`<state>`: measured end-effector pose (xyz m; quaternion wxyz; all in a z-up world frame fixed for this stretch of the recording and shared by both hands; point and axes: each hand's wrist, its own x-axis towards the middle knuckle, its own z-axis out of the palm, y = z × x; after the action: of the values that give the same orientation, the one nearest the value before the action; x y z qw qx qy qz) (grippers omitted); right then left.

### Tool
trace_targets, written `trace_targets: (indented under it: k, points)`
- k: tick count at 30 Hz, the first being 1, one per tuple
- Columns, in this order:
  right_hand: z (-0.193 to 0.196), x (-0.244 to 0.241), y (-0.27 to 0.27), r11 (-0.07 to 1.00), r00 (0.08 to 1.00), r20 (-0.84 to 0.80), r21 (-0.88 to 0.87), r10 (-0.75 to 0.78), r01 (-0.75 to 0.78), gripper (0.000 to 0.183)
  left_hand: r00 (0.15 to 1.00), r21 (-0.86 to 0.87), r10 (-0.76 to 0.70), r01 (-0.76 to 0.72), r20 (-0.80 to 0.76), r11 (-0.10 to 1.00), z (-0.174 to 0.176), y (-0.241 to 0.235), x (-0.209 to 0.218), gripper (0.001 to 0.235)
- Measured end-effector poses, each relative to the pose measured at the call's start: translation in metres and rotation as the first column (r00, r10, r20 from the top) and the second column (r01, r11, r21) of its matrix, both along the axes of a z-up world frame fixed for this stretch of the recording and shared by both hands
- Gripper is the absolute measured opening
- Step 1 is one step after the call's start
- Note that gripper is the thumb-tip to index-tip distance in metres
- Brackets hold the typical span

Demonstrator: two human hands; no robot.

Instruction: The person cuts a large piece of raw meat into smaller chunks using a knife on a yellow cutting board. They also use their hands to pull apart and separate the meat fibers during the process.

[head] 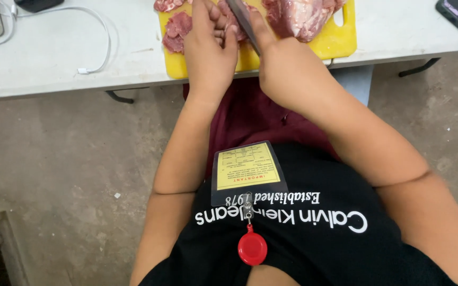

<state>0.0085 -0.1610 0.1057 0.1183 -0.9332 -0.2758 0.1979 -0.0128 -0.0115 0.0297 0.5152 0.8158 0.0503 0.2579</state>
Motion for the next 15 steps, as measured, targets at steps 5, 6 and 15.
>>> trace_targets:
  k: [5,6,15]
  points:
    - [0.013,-0.018,-0.016,0.996,0.994,-0.114,-0.084,-0.002,-0.008,0.09,0.998,-0.078,0.06,-0.059,0.021,0.995,-0.001,0.0,0.002,0.029]
    - [0.017,-0.026,-0.024,0.985,0.986,-0.165,-0.174,-0.023,-0.006,0.085,0.997,-0.096,0.081,-0.079,0.014,0.992,0.0,-0.001,0.001,0.029]
    - [0.029,-0.04,-0.068,0.999,0.992,-0.129,0.04,0.001,0.004,0.074,0.991,-0.11,0.131,-0.126,0.033,0.986,-0.005,-0.004,-0.001,0.034]
